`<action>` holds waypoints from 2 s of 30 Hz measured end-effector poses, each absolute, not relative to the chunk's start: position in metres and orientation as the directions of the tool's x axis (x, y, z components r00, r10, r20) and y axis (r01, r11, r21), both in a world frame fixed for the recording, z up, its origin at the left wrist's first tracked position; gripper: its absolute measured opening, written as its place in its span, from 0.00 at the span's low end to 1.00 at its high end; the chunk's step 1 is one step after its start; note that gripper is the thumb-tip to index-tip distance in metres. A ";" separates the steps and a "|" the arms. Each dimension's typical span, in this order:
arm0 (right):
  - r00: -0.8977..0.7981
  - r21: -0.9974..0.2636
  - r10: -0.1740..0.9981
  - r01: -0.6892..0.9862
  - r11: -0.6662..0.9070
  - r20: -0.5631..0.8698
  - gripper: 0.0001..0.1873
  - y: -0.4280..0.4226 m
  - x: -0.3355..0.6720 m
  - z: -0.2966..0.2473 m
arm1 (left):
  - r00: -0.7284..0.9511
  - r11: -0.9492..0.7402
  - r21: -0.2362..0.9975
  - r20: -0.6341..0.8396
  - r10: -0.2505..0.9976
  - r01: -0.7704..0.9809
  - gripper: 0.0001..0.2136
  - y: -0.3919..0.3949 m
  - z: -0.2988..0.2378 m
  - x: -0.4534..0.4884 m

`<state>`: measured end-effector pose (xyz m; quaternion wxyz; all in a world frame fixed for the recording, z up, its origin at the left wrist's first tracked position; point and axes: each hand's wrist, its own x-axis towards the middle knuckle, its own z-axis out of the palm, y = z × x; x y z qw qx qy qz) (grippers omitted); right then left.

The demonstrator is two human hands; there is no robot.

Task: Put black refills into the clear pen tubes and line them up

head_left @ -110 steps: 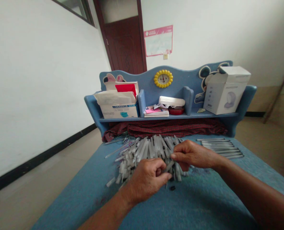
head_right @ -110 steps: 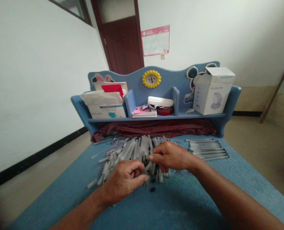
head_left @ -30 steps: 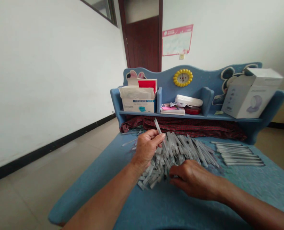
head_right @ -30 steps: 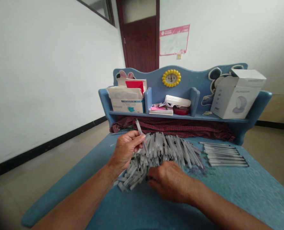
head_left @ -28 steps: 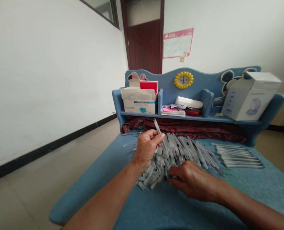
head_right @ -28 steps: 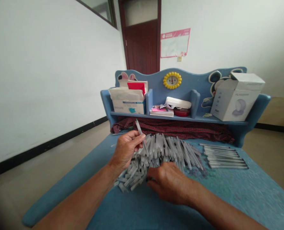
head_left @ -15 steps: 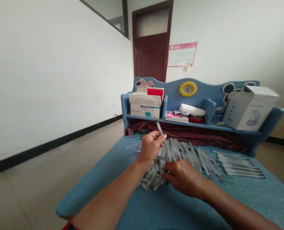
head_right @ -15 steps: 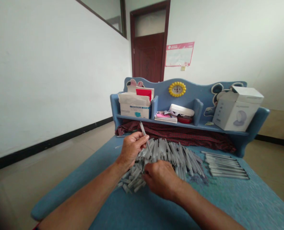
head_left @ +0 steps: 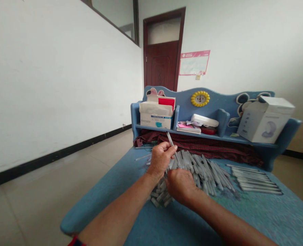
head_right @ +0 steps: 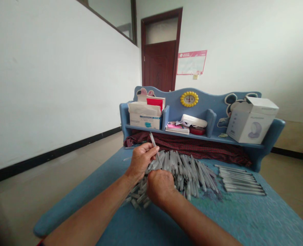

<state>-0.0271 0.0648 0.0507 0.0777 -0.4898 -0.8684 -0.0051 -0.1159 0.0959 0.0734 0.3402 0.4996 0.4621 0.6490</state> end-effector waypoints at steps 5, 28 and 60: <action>-0.478 -0.130 0.874 0.865 0.485 0.084 0.14 0.068 -0.021 0.051 | -0.255 -0.344 0.939 0.337 0.907 0.014 0.10 0.097 0.072 -0.116; -0.607 -0.311 0.795 0.754 0.578 0.003 0.10 0.070 0.069 0.045 | -0.195 -0.270 0.963 0.263 0.945 -0.012 0.11 0.103 0.063 -0.117; -0.632 -0.259 0.775 0.744 0.615 0.026 0.06 0.076 0.093 0.041 | 0.054 -0.056 0.995 0.060 0.997 -0.084 0.11 0.078 0.043 -0.075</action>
